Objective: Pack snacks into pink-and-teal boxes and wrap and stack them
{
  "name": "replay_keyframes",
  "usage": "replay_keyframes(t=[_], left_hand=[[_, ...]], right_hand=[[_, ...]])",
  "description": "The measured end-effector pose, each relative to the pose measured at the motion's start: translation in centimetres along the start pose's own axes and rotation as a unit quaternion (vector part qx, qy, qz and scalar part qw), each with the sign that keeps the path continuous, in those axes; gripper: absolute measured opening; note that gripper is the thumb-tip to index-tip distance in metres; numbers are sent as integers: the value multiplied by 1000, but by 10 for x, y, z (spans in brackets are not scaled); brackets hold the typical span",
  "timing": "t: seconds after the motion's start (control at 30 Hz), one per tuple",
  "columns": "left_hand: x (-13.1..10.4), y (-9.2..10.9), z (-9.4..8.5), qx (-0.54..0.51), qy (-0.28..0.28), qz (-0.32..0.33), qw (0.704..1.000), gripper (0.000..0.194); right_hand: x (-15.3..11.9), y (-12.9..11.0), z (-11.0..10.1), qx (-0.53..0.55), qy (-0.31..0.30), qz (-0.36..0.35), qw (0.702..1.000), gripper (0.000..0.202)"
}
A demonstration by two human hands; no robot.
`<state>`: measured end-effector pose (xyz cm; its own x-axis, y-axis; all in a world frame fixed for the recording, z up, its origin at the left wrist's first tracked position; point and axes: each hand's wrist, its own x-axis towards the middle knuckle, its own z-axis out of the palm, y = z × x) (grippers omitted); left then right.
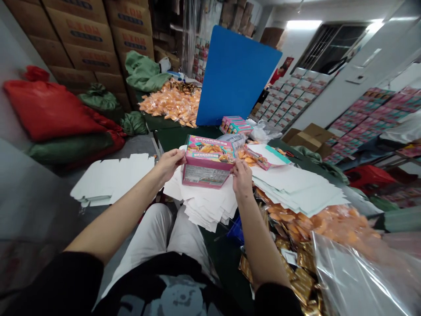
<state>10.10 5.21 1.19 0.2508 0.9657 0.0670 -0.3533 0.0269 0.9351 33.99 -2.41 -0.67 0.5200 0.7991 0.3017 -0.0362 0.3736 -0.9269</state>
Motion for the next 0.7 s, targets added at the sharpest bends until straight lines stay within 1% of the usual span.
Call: replay_keyframes(t=[0.1,0.17,0.27,0.43,0.6,0.7], left_hand=[[-2,-1,3,23,16,13,1000,45],[-5,0,6,41,25,22,999,42],[-7,1,9,52,38,34,997,35],[-4,-2,9,70,58,67,994,24],[-3,-7,7,87,77,87,989,20],[-1,-11,5,92,77,102,988,19]], right_hand=[[1,0,-9,106,-9,17,994,36],[0,0,-13,131,-22,19,991,36],[-2,6,-13,142,-26,4,990,33],[-7,23,-8,169,-9,-29,985,30],[-10,34,-7,167,10,-37,985,33],[-9,37,-7,172,7,-39,984,34]])
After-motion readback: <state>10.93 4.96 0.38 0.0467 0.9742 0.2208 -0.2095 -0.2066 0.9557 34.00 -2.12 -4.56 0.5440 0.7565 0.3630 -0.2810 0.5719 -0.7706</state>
